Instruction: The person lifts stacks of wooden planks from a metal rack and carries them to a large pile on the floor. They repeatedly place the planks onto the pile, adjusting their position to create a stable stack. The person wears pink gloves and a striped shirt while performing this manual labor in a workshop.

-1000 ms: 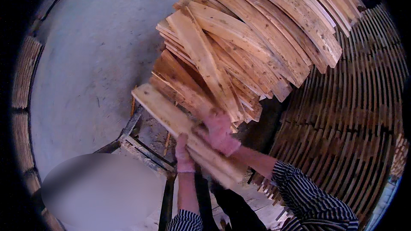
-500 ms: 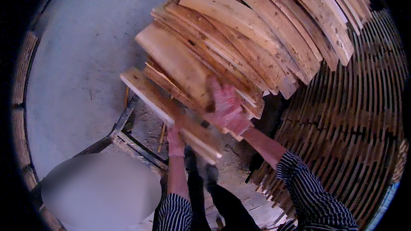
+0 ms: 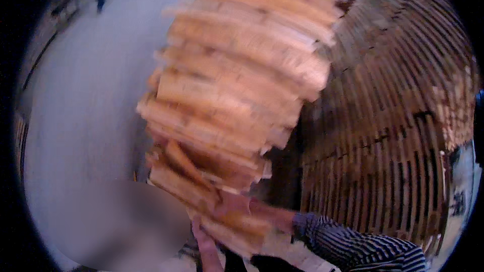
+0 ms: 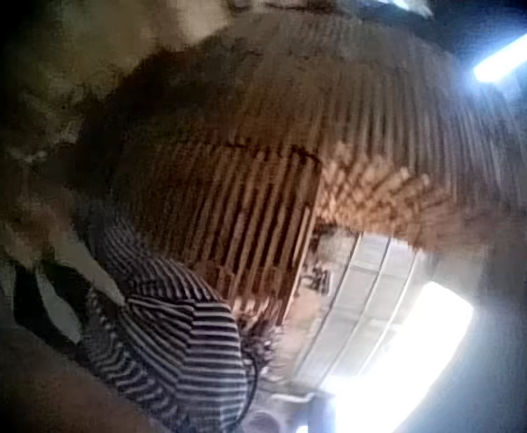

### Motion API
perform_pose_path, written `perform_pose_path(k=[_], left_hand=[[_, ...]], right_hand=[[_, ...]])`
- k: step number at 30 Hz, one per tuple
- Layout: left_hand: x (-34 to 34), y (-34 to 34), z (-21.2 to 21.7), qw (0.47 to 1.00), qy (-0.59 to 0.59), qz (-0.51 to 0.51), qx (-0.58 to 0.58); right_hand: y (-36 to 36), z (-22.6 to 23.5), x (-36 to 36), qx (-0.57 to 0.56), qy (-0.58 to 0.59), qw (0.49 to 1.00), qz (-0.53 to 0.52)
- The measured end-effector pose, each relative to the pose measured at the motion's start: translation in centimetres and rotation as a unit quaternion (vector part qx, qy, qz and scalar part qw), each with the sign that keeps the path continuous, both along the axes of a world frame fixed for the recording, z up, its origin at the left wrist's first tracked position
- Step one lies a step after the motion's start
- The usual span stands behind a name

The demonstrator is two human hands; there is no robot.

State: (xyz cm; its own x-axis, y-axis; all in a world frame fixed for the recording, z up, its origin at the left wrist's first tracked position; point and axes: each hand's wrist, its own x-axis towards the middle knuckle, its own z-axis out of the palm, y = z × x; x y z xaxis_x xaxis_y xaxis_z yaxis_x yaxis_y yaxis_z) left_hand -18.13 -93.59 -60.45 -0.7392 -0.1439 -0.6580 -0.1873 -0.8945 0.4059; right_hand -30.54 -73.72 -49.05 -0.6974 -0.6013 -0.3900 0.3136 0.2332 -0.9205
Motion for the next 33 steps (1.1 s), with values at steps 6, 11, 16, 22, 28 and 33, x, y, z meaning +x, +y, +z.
perform_pose_path(k=[6,11,16,22,28,33], left_hand=[[0.7,2.7,13.3,0.979,-0.033,-0.129,-0.153],[0.9,3.5,24.1,0.971,0.031,-0.154,-0.18],[3.1,5.0,32.9,0.961,0.08,-0.175,-0.199],[8.0,9.2,40.6,0.953,0.149,-0.189,-0.184],[13.3,14.7,49.7,0.937,0.187,-0.137,-0.26],[15.7,17.0,51.9,0.935,0.317,-0.155,-0.031]], right_hand=[[1.6,8.5,3.1,0.087,-0.034,0.992,0.079],[5.6,19.1,7.0,0.059,-0.083,0.994,0.036],[6.0,32.3,11.9,0.163,0.013,0.986,-0.04],[7.9,41.4,17.0,0.191,0.228,0.952,-0.066],[10.1,41.8,22.0,0.099,0.34,0.911,-0.211],[13.2,51.4,30.1,0.167,0.396,0.854,-0.292]])
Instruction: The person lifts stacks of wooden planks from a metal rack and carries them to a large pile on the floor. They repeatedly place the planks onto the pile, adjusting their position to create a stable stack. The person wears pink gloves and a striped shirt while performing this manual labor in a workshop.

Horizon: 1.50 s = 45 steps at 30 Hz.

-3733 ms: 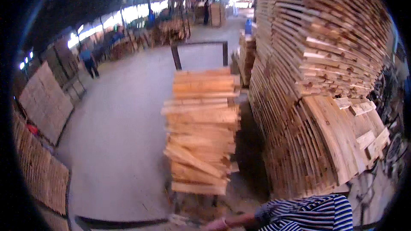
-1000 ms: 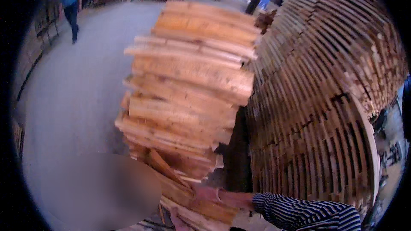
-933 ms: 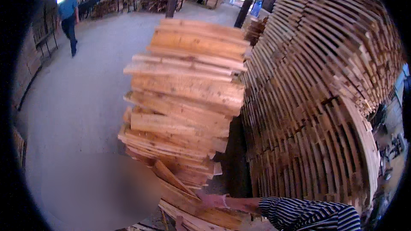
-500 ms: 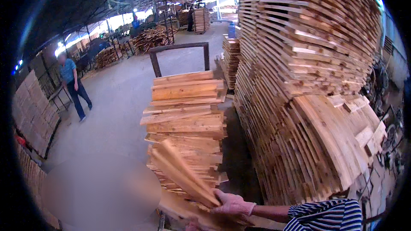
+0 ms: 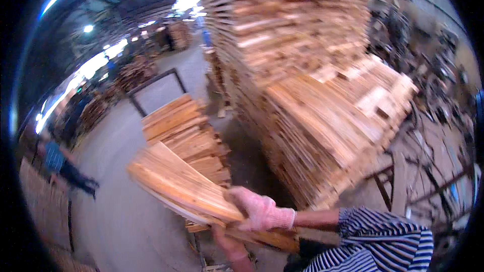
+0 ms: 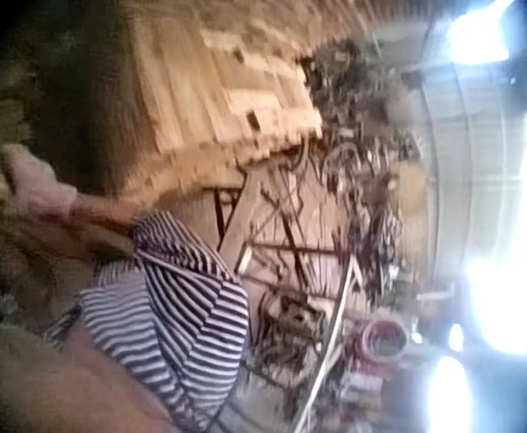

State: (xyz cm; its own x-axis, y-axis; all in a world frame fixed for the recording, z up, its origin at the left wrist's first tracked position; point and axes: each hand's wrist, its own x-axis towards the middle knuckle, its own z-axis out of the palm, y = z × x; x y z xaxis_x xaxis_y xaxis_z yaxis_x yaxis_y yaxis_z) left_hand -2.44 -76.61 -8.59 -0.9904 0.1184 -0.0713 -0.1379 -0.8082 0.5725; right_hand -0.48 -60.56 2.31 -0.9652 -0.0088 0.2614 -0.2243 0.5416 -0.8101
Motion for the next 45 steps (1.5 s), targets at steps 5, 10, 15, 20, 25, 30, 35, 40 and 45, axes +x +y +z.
perform_pose_path(k=[5,10,15,20,25,30,35,40,45], left_hand=[[-0.8,2.9,9.7,0.983,0.107,0.022,-0.148],[-0.6,11.6,18.8,0.936,0.234,0.103,-0.24],[-12.6,17.1,18.4,0.69,0.554,0.187,-0.428],[-9.5,29.1,21.8,0.789,0.48,0.058,-0.378],[-5.1,38.5,31.9,0.9,0.362,-0.14,-0.198],[-4.6,43.3,30.5,0.937,0.25,-0.163,-0.182],[-2.1,47.9,19.2,0.96,0.166,-0.203,-0.093],[-6.1,45.5,8.2,0.97,0.119,-0.206,-0.049],[-6.7,48.8,6.4,0.979,0.113,-0.128,-0.113]], right_hand=[[3.1,9.5,4.2,-0.094,0.08,0.992,-0.036],[12.7,17.0,4.9,-0.069,0.252,0.965,0.025],[23.2,21.7,3.8,-0.001,0.318,0.943,0.094],[34.6,15.4,3.5,0.026,0.256,0.966,0.04],[40.7,18.4,3.3,0.024,0.192,0.981,-0.015],[42.5,21.1,8.4,-0.002,0.025,0.995,-0.099],[49.0,14.4,11.8,-0.007,-0.069,0.989,-0.128],[56.0,6.2,9.3,0.126,-0.161,0.954,-0.221],[60.0,0.5,2.3,0.252,-0.117,0.917,-0.285]])
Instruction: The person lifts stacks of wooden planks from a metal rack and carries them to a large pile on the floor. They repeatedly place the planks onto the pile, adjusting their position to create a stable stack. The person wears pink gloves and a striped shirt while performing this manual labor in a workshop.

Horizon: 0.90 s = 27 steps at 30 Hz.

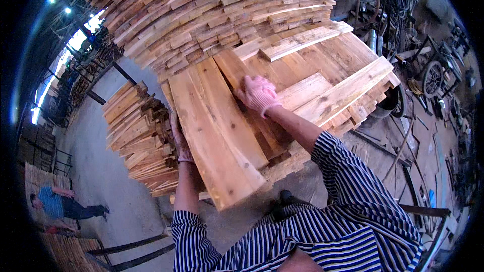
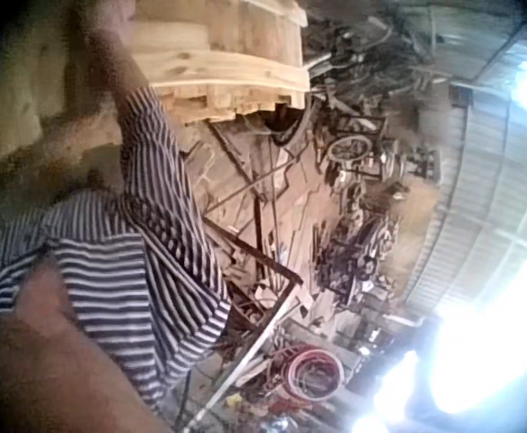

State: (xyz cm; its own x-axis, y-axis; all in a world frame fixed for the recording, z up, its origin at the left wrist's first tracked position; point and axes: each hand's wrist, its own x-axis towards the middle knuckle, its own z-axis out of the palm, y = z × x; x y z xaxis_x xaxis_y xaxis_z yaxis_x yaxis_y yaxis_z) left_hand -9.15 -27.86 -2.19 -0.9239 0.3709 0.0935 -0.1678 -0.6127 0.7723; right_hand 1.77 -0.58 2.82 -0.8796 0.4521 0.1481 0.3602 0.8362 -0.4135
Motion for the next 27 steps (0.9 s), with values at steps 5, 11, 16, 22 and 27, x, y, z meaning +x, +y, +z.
perform_pose_path(k=[5,11,16,22,27], left_hand=[[2.6,-1.7,3.6,0.996,-0.068,-0.01,-0.055],[6.7,3.7,8.2,0.984,-0.129,-0.051,-0.113],[4.4,4.4,5.7,0.979,-0.126,-0.122,-0.103],[5.0,4.8,5.1,0.983,-0.096,-0.141,-0.072],[6.5,6.8,6.5,0.98,-0.118,-0.113,-0.11]], right_hand=[[-5.1,3.0,0.2,0.058,-0.03,0.993,0.1],[-8.8,8.5,6.4,-0.277,-0.033,0.949,0.148],[-3.9,6.0,6.9,-0.173,0.031,0.983,0.056],[4.9,1.7,2.7,-0.046,-0.029,0.998,0.01],[6.5,2.1,2.3,0.006,-0.073,0.996,0.051]])
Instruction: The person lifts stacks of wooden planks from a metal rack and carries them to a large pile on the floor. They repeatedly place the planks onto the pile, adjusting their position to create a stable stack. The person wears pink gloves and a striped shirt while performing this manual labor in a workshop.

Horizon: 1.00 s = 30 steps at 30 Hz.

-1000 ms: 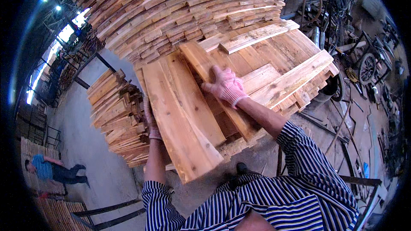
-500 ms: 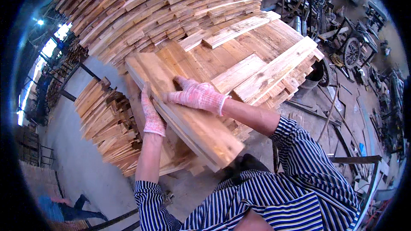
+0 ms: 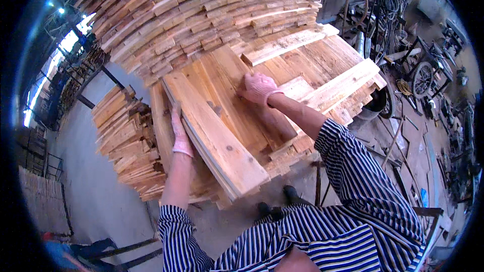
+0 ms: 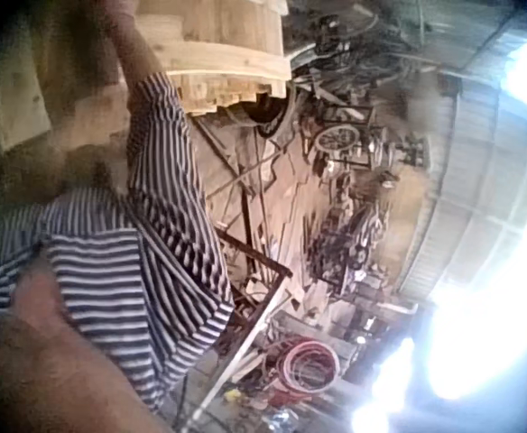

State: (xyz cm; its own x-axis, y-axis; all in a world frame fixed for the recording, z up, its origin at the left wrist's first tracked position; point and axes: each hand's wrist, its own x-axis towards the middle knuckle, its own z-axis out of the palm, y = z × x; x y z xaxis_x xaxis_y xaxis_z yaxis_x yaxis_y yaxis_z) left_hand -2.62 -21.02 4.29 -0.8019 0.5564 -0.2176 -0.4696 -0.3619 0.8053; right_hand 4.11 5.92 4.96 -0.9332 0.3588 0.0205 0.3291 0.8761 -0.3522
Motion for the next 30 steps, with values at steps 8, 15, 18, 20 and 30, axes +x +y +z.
perform_pose_path(k=[8,15,18,20,30], left_hand=[[3.3,6.2,4.0,0.994,-0.005,0.109,-0.003],[1.8,10.6,-0.7,0.994,0.028,0.066,-0.077],[3.1,12.6,-0.1,1.0,0.018,-0.003,0.006],[3.5,13.1,0.2,1.0,0.021,0.02,-0.006],[4.5,17.7,2.0,0.993,-0.001,0.071,-0.091]], right_hand=[[-6.3,7.8,8.1,-0.229,0.021,0.964,0.13],[4.1,5.0,7.6,-0.156,0.047,0.986,-0.015],[7.9,2.5,5.8,-0.028,0.02,0.998,-0.054],[8.1,1.3,4.3,0.028,0.004,0.999,-0.021],[4.4,7.1,10.2,-0.376,0.044,0.911,0.166]])
